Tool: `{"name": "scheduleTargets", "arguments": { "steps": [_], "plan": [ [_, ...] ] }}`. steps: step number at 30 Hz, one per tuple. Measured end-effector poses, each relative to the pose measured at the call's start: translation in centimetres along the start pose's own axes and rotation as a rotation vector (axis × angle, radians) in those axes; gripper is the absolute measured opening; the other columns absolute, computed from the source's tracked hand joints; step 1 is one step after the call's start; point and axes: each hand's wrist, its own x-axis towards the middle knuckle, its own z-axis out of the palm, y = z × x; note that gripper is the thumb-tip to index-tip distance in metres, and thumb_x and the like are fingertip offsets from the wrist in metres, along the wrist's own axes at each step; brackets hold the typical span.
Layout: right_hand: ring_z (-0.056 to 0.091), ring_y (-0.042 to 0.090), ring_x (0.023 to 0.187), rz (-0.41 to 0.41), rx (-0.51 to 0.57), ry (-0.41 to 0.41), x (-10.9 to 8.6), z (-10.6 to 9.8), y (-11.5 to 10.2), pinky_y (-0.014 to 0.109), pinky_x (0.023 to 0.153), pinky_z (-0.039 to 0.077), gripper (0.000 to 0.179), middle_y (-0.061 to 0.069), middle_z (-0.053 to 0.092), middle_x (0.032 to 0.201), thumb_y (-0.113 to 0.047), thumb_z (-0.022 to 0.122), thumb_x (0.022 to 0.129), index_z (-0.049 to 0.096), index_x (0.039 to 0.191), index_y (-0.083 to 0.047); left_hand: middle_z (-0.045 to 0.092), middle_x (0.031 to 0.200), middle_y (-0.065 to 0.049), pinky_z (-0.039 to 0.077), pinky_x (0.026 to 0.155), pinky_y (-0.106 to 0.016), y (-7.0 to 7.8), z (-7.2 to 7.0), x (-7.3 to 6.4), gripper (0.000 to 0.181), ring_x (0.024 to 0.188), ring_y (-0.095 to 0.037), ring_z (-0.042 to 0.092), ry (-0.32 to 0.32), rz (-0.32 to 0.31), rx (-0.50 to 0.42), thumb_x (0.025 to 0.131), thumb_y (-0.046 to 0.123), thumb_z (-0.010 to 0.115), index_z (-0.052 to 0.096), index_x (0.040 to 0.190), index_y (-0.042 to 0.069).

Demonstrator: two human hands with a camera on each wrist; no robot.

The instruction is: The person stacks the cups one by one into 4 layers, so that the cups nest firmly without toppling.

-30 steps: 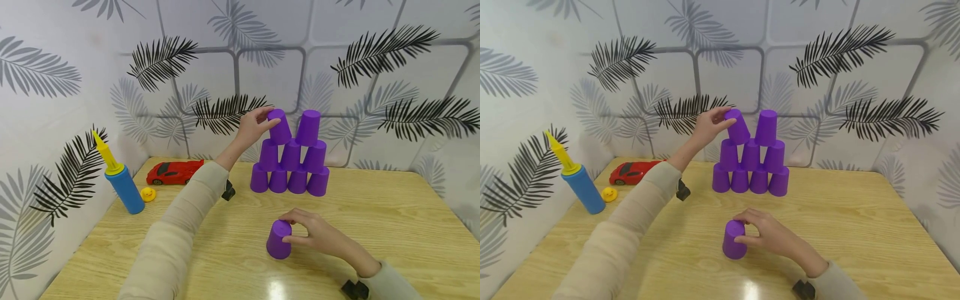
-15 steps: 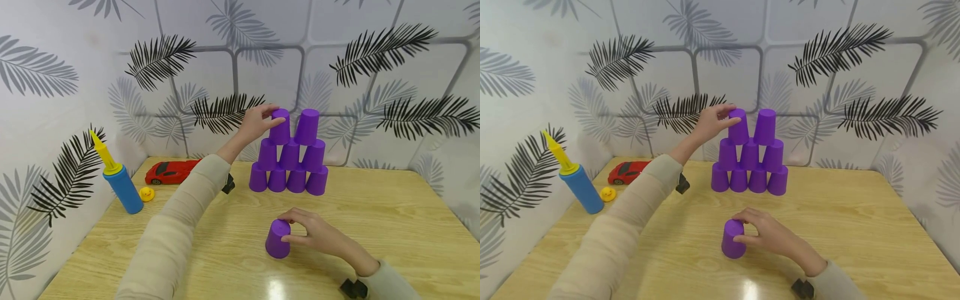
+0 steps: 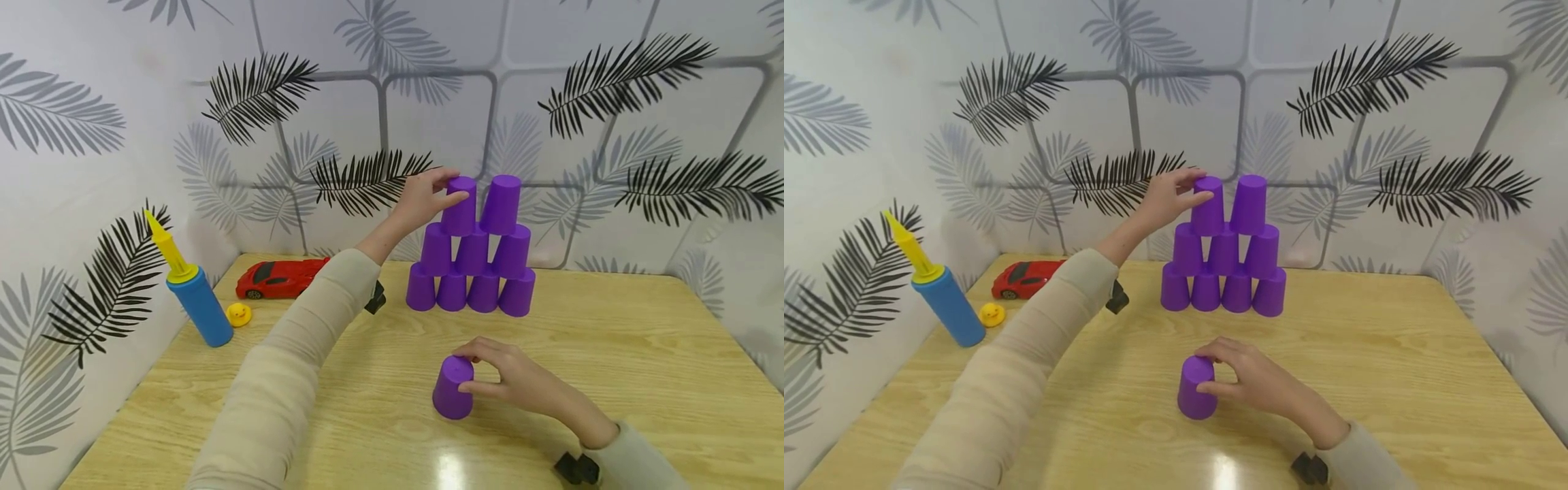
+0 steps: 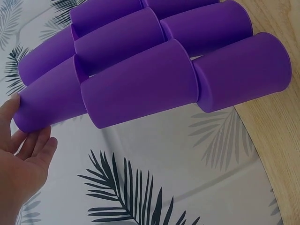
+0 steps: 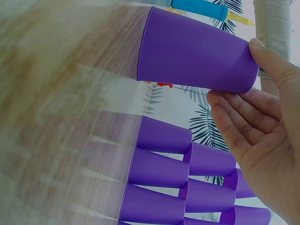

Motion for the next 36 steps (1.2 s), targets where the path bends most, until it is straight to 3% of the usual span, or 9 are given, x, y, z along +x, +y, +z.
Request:
{"name": "scheduleTargets", "arguments": {
  "steps": [9, 16, 20, 24, 30, 36],
  "plan": [
    [0.058, 0.004, 0.090, -0.023, -0.001, 0.005, 0.0, 0.0, 0.2, 0.028, 0.074, 0.058, 0.036, -0.004, 0.065, 0.102, -0.017, 0.076, 0.085, 0.063, 0.118, -0.008, 0.060, 0.137, -0.010, 0.049, 0.109, -0.034, 0.0, 0.0, -0.1, 0.055, 0.126, -0.023, 0.059, -0.003, 0.009, 0.018, 0.092, 0.031, 0.069, 0.053, 0.140, 0.008],
    [0.059, 0.005, 0.090, -0.032, -0.013, 0.008, 0.1, 0.1, 0.1, 0.029, 0.075, 0.059, 0.039, -0.003, 0.066, 0.103, -0.018, 0.078, 0.083, 0.063, 0.117, -0.007, 0.058, 0.141, -0.006, 0.043, 0.114, -0.026, -1.0, 0.0, -0.6, 0.065, 0.132, -0.018, 0.053, 0.003, -0.035, -0.009, 0.090, 0.037, 0.071, 0.046, 0.146, 0.013],
    [0.061, 0.006, 0.094, 0.039, -0.011, -0.035, -0.1, -0.4, -0.1, 0.031, 0.080, 0.060, 0.039, -0.002, 0.067, 0.107, -0.022, 0.077, 0.084, 0.062, 0.118, -0.009, 0.055, 0.143, -0.008, 0.042, 0.116, -0.028, -1.9, 0.0, -1.4, 0.068, 0.135, -0.020, 0.051, -0.005, -0.060, -0.066, 0.090, 0.038, 0.071, 0.045, 0.147, 0.013],
    [0.063, 0.007, 0.096, 0.121, -0.002, -0.048, -0.2, -1.6, 0.1, 0.033, 0.083, 0.060, 0.037, -0.004, 0.068, 0.108, -0.022, 0.077, 0.085, 0.061, 0.118, -0.011, 0.050, 0.148, -0.009, 0.039, 0.118, -0.030, -3.3, -0.1, -2.6, 0.070, 0.139, -0.019, 0.046, 0.003, -0.125, -0.150, 0.089, 0.037, 0.072, 0.043, 0.148, 0.013],
    [0.064, 0.003, 0.095, 0.140, -0.039, 0.082, -0.6, -4.2, 1.3, 0.021, 0.083, 0.057, 0.041, -0.007, 0.068, 0.107, -0.013, 0.081, 0.080, 0.063, 0.116, -0.012, 0.047, 0.151, -0.010, 0.037, 0.119, -0.030, -6.5, 0.5, -5.4, 0.072, 0.141, -0.021, 0.044, -0.020, -0.172, -0.192, 0.090, 0.035, 0.071, 0.039, 0.150, 0.012],
    [0.061, -0.006, 0.094, 0.161, -0.043, 0.246, -0.9, -6.7, 2.0, 0.004, 0.086, 0.049, 0.044, 0.003, 0.070, 0.103, 0.002, 0.081, 0.074, 0.065, 0.114, -0.005, 0.043, 0.154, -0.011, 0.035, 0.121, -0.033, -9.8, 1.4, -7.9, 0.078, 0.143, -0.023, 0.041, -0.092, -0.238, -0.199, 0.088, 0.033, 0.074, 0.035, 0.152, 0.009]
  ]
}}
